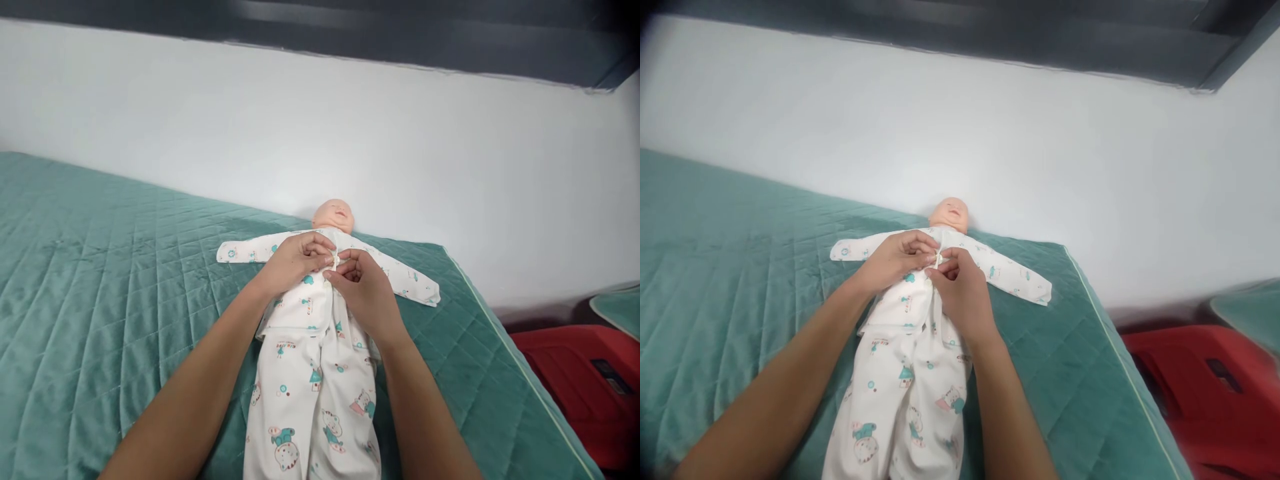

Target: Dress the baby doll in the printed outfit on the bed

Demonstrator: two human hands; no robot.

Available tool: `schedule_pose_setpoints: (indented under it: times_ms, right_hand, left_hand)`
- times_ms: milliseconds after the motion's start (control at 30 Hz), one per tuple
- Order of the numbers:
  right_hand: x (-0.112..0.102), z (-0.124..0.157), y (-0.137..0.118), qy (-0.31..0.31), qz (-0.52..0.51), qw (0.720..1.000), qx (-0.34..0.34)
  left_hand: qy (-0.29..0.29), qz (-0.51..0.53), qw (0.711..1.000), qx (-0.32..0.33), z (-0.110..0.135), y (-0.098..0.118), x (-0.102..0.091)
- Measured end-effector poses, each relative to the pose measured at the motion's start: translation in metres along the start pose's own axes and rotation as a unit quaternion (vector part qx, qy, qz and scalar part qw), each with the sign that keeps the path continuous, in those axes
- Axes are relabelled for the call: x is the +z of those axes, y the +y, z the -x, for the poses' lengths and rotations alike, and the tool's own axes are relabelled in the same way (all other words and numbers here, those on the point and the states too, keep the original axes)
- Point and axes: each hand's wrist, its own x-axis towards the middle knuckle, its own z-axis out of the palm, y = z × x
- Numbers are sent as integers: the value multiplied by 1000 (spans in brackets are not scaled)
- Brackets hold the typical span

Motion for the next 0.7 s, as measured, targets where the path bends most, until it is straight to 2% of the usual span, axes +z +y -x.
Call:
schedule_pose_setpoints:
  times_ms: [167,433,567,700]
  right_hand:
    - [0,2,-2,-5,25,1000,2]
    - [2,5,-7,0,60,998,-10]
    - [0,6,-10,-6,92,996,-8]
    - [-6,12,-18,-16,152,988,-11]
  left_hand:
    - [14,3,1000,2,-1,-3,3]
    - [37,-95,995,19,1,7,13]
    - [39,-154,987,8,2,10,11]
    - [27,-165,986,13,3,10,6]
